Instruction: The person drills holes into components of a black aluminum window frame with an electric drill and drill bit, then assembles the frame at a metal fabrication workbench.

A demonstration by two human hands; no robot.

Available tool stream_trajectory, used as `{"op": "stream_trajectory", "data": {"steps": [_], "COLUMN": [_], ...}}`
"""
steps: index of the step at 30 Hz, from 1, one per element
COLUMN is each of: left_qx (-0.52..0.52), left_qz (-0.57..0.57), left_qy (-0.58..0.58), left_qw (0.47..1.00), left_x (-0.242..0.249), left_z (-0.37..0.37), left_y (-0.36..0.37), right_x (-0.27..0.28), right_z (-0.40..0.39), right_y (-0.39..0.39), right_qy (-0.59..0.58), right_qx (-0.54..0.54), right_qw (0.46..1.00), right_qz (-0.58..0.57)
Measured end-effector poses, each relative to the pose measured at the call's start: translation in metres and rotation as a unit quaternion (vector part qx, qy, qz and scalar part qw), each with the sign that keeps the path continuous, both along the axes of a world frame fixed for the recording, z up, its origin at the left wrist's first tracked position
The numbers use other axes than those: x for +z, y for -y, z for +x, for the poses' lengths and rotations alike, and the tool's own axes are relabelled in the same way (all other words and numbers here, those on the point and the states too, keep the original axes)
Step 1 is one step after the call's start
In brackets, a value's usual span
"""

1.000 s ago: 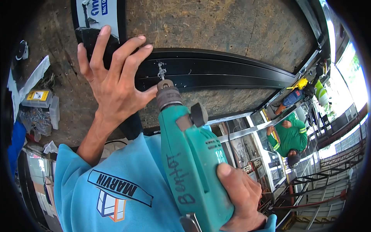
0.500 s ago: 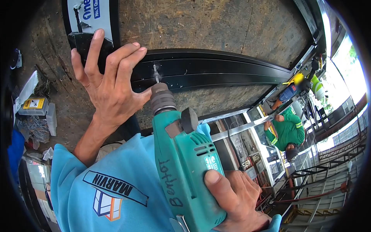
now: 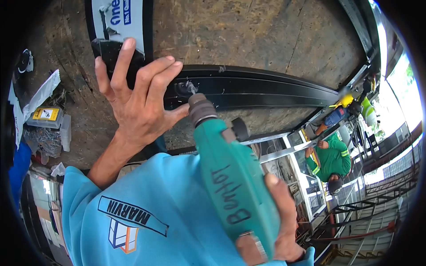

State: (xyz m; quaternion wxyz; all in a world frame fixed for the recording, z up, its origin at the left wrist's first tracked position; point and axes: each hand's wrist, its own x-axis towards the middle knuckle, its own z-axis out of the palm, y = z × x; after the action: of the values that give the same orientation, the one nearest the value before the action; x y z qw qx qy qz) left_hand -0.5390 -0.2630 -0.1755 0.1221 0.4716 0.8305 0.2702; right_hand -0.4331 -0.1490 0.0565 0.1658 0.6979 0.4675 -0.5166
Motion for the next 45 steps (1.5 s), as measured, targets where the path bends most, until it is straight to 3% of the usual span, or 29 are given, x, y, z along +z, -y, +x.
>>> {"op": "stream_trajectory", "data": {"steps": [1, 2, 3, 5, 6, 8, 10, 12, 13, 16, 18, 20, 22, 23, 24, 26, 27, 28, 30, 32, 34, 36, 38, 40, 42, 43, 44, 45], "left_qx": [-0.005, -0.005, -0.001, 0.002, -0.007, -0.018, -0.038, -0.042, -0.045, -0.042, -0.026, -0.011, 0.012, 0.039, 0.069, 0.176, 0.273, 0.370, 0.432, 0.417, 0.370, 0.424, 0.432, 0.444, 0.415, 0.385, 0.348, 0.298], "left_qz": [0.007, 0.006, 0.009, 0.019, 0.010, 0.028, 0.017, 0.040, 0.045, 0.043, 0.049, 0.074, 0.082, 0.165, 0.239, 0.259, 0.233, 0.205, 0.128, 0.013, 0.011, -0.053, -0.020, 0.000, 0.074, 0.188, 0.133, 0.234], "left_qy": [-0.009, -0.009, 0.007, 0.018, 0.016, -0.019, -0.030, -0.059, -0.062, -0.100, -0.142, -0.123, -0.172, -0.139, -0.105, -0.232, -0.215, -0.192, -0.138, -0.195, -0.232, -0.273, -0.278, -0.243, -0.124, 0.034, 0.045, 0.238], "left_qw": [1.000, 1.000, 1.000, 1.000, 1.000, 0.999, 0.999, 0.997, 0.996, 0.993, 0.988, 0.990, 0.982, 0.976, 0.963, 0.921, 0.908, 0.885, 0.882, 0.888, 0.900, 0.862, 0.858, 0.862, 0.898, 0.903, 0.927, 0.894], "left_x": [0.000, 0.001, 0.000, 0.004, 0.006, 0.013, 0.013, 0.014, 0.016, 0.032, 0.035, 0.030, 0.013, -0.001, -0.011, 0.010, 0.002, -0.006, 0.005, -0.007, -0.032, -0.011, -0.012, -0.012, -0.008, -0.017, 0.031, 0.080], "left_z": [-0.002, -0.001, -0.002, 0.000, -0.002, -0.009, -0.007, -0.006, -0.005, -0.004, 0.001, 0.004, 0.001, -0.008, -0.015, -0.028, -0.039, -0.046, -0.034, -0.013, 0.008, 0.083, 0.142, 0.193, 0.235, 0.241, 0.272, 0.307], "left_y": [0.000, 0.000, -0.001, -0.002, -0.003, -0.005, -0.004, -0.004, -0.002, -0.002, -0.006, -0.011, -0.017, -0.020, -0.020, -0.009, 0.004, 0.018, 0.044, 0.076, 0.115, 0.114, 0.110, 0.086, 0.038, 0.013, -0.040, -0.098], "right_x": [0.001, 0.002, -0.002, -0.002, 0.001, 0.007, 0.024, 0.051, 0.070, 0.112, 0.129, 0.126, 0.110, 0.099, 0.089, 0.057, 0.041, 0.031, 0.011, -0.014, -0.037, -0.076, -0.107, -0.128, -0.152, -0.163, -0.167, -0.171], "right_z": [0.001, 0.001, 0.002, 0.007, 0.008, 0.012, 0.038, 0.069, 0.098, 0.170, 0.233, 0.278, 0.317, 0.339, 0.360, 0.393, 0.415, 0.434, 0.471, 0.506, 0.531, 0.548, 0.551, 0.543, 0.537, 0.536, 0.536, 0.540], "right_y": [0.002, 0.000, -0.006, -0.014, -0.012, -0.008, -0.005, 0.004, 0.016, 0.040, 0.042, 0.056, 0.065, 0.069, 0.069, 0.061, 0.057, 0.049, 0.025, -0.008, -0.050, -0.097, -0.145, -0.185, -0.214, -0.223, -0.226, -0.229], "right_qy": [0.024, 0.025, -0.043, -0.166, -0.174, -0.104, -0.158, -0.212, -0.236, -0.260, -0.157, -0.189, -0.092, -0.057, -0.062, 0.089, 0.128, 0.115, 0.156, 0.138, 0.084, 0.041, 0.008, -0.004, 0.004, -0.002, -0.021, -0.016], "right_qx": [-0.086, -0.086, 0.038, 0.280, 0.278, 0.465, 0.445, 0.366, 0.095, -0.032, 0.125, 0.090, 0.149, 0.109, 0.097, 0.142, 0.173, 0.170, 0.271, 0.295, 0.357, 0.353, 0.348, 0.329, 0.326, 0.325, 0.330, 0.336], "right_qw": [0.996, 0.996, 0.998, 0.945, 0.944, 0.879, 0.882, 0.899, 0.966, 0.958, 0.959, 0.952, 0.937, 0.947, 0.943, 0.940, 0.923, 0.922, 0.883, 0.860, 0.819, 0.808, 0.788, 0.813, 0.784, 0.771, 0.770, 0.740], "right_qz": [0.024, 0.022, 0.009, -0.016, -0.005, -0.012, 0.003, 0.117, 0.036, 0.115, 0.198, 0.222, 0.303, 0.295, 0.311, 0.296, 0.318, 0.328, 0.351, 0.392, 0.442, 0.470, 0.507, 0.481, 0.528, 0.547, 0.545, 0.582]}}
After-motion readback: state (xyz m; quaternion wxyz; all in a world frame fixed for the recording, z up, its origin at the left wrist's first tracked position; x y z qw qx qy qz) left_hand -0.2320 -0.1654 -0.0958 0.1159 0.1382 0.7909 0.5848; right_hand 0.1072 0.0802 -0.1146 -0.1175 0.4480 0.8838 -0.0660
